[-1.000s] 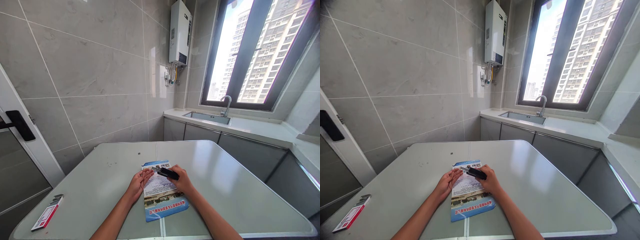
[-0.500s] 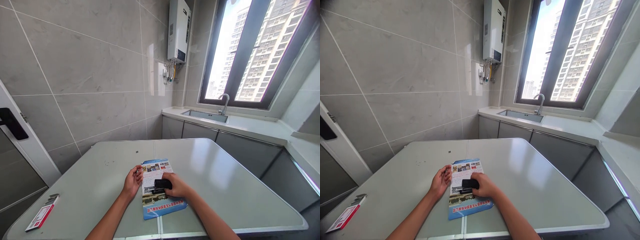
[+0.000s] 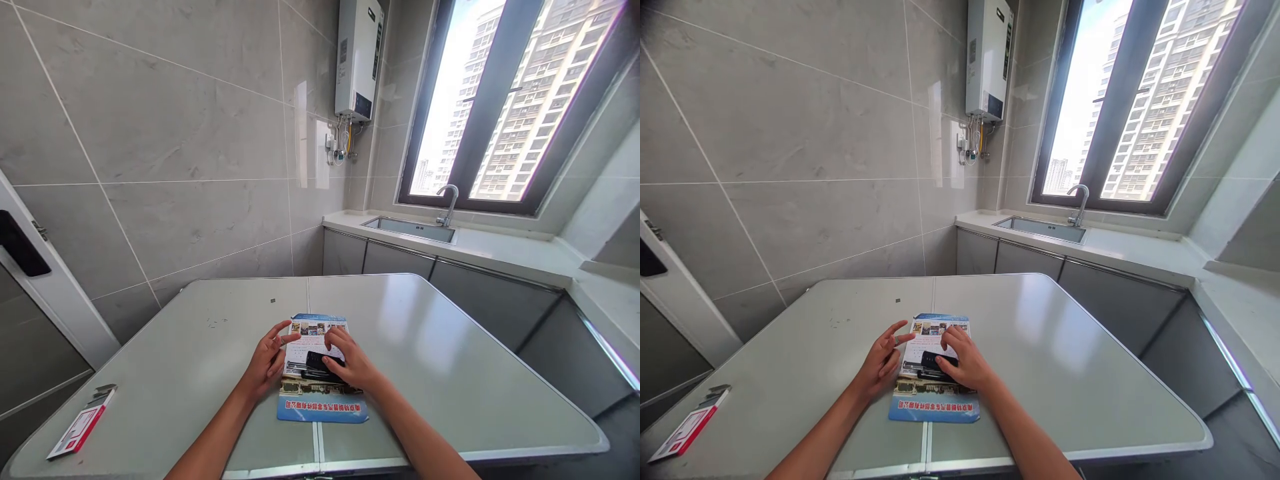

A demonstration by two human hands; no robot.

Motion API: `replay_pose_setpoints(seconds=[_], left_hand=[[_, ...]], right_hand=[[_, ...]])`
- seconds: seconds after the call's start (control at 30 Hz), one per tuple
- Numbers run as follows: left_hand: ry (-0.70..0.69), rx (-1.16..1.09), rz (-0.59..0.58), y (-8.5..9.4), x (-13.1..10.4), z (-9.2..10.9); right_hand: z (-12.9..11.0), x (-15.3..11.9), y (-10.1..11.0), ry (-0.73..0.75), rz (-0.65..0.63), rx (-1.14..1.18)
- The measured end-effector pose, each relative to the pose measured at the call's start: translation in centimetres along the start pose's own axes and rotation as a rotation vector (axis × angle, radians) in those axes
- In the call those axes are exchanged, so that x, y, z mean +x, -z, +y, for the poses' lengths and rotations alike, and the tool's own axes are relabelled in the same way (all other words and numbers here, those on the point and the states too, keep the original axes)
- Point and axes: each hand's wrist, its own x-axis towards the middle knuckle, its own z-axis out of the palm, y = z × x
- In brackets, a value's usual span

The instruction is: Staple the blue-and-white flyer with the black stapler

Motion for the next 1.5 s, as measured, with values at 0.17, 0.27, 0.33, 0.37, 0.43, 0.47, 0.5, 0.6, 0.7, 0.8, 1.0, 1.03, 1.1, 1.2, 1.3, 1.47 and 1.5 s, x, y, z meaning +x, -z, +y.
replay_pose_setpoints(seconds=[0.17,0.27,0.33,0.37,0.43,0.47,0.5,0.6,0.7,0.8,1.0,1.03,1.1,1.2,1.3,1.47,1.5], left_hand=[[0.045,-0.017,-0.117,0.5,-0.8,0.2],[0.057,0.012,-0.179,0.5,-1.0,-0.1],[0.062,0.024,-0.187,0.4,-1.0,-0.4],[0.067,0.032,-0.179,0.4,-1.0,-0.5],[0.084,0.048,-0.159,0.4,-1.0,-0.6],[0.096,0.055,-0.157,0.4,-1.0,-0.6],[0.108,0.063,-0.163,0.4,-1.0,-0.6],[0.109,0.107,-0.208,0.3,-0.9,-0.6],[0.02,0.162,-0.188,0.1,-0.7,-0.5],[-0.104,0.185,-0.089,-0.1,-0.4,-0.4],[-0.19,0.384,0.164,0.8,1.2,-0.7],[-0.214,0.516,0.229,1.2,1.6,-0.7],[-0.266,0.829,0.339,2.3,2.7,-0.6],[-0.277,1.147,0.394,4.2,4.8,-0.1],[-0.244,1.317,0.397,6.1,7.8,0.7],[-0.18,1.552,0.294,8.3,12.9,1.0],[-0.164,1.585,0.263,8.5,13.5,0.8]], right_hand=[[-3.8,2.3,-1.4,0.183,0.06,0.0],[-5.8,3.9,-2.8,0.236,-0.002,0.012],[-6.2,4.8,-3.5,0.268,-0.05,0.005],[-6.2,5.1,-3.8,0.277,-0.071,0.001],[-6.0,5.4,-4.1,0.268,-0.093,-0.003],[-5.9,5.5,-4.3,0.253,-0.09,-0.004],[-5.8,5.5,-4.4,0.237,-0.082,-0.004],[-5.7,5.2,-4.3,0.183,-0.034,0.038],[-4.5,5.1,-3.0,0.094,0.078,0.11],[-1.0,4.9,0.0,-0.092,0.171,-0.01],[8.8,2.6,5.6,-0.453,0.21,-0.288],[10.1,2.0,5.9,-0.498,0.204,-0.318],[11.9,0.8,5.8,-0.567,0.193,-0.369],[13.5,-0.1,5.1,-0.616,0.183,-0.423],[14.2,0.0,4.5,-0.613,0.168,-0.449],[14.6,0.1,4.2,-0.534,0.149,-0.462],[14.6,0.1,4.2,-0.514,0.147,-0.464]])
